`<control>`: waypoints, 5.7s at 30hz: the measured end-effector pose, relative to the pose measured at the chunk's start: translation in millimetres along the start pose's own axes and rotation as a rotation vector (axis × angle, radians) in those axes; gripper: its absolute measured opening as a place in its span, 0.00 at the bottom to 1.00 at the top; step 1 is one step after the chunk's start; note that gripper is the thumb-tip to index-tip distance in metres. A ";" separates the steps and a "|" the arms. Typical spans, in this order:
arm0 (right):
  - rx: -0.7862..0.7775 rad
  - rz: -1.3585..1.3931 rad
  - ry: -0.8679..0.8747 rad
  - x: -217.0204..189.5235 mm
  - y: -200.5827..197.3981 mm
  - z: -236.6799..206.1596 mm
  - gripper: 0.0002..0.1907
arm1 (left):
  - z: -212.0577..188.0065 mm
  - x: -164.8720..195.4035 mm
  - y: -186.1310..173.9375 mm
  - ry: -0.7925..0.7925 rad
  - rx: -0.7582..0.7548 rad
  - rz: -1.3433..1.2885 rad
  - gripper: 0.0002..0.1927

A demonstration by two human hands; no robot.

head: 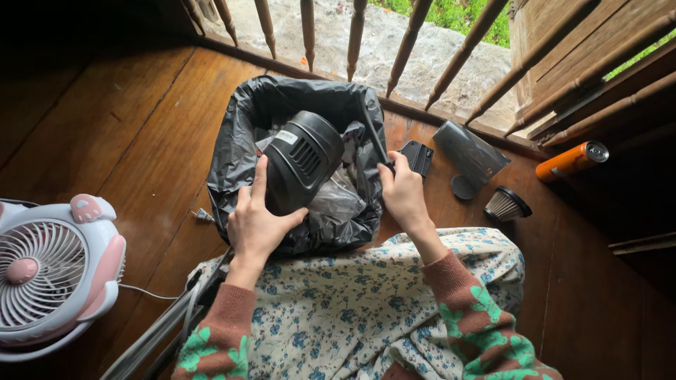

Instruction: The person sits on the floor and services a stick vacuum cleaner. They hold the dust canister over a trash bag, scrape and empty debris out of it using the vacuum wand, brush off the filter, reattach the clear dust cylinder, and reassemble the vacuum body and floor head.

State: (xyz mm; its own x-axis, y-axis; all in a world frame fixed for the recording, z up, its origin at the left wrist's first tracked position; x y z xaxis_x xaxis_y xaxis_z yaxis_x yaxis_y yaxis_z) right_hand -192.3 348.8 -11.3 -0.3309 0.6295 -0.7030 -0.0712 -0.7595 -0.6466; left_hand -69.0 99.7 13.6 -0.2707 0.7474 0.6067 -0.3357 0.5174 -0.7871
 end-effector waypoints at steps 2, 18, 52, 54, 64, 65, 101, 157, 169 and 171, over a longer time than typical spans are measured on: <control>-0.132 0.117 0.226 12.9 12.0 -2.7 0.14 | -0.8 0.3 0.4 0.002 0.000 0.013 0.64; -0.318 1.086 0.573 -26.4 33.6 -85.1 0.18 | -104.8 15.8 -35.7 0.095 0.069 -0.195 0.64; 0.284 1.745 0.456 212.9 -168.3 -277.7 0.36 | -206.2 317.6 184.7 0.139 -0.623 -0.402 0.62; 0.268 1.764 0.482 202.3 -162.4 -278.2 0.33 | -205.3 306.1 177.0 0.108 -0.639 -0.385 0.62; 0.081 1.650 0.285 86.5 -124.0 -338.4 0.28 | -258.6 182.7 84.4 0.181 -0.489 -0.449 0.63; 0.084 1.633 0.296 78.1 -116.8 -350.4 0.29 | -269.9 170.2 77.0 0.173 -0.488 -0.439 0.63; 0.213 1.533 0.832 -10.9 8.1 -286.0 0.48 | -103.9 -95.3 -7.0 0.817 0.153 0.274 0.27; 1.000 1.424 0.354 119.2 -278.6 -221.6 0.61 | -158.8 234.3 120.8 1.203 0.187 -0.066 0.25; 1.076 1.240 0.354 191.6 -487.4 -308.5 0.52 | -272.3 385.6 118.7 1.200 0.058 -0.582 0.31; 1.086 1.171 0.367 194.1 -488.9 -312.1 0.48 | -286.6 413.5 108.9 1.163 -0.048 -0.727 0.34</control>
State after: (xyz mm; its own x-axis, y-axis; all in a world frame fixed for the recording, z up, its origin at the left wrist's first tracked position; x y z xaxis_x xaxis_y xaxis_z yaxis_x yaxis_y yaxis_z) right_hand 72.0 893.4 76.0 -0.4606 -0.4555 -0.7618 -0.5982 -0.4748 0.6456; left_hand 41.1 584.6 147.0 0.8649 0.2070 0.4573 -0.0376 0.9352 -0.3520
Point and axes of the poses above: each hand's wrist, its own z-axis towards the middle knuckle, its own y-axis out of the palm, x = y × z, the point moved 2 cm from there along z, towards the middle knuckle, and after that the axes turned 7 degrees about -z, right-handed, at the moved point
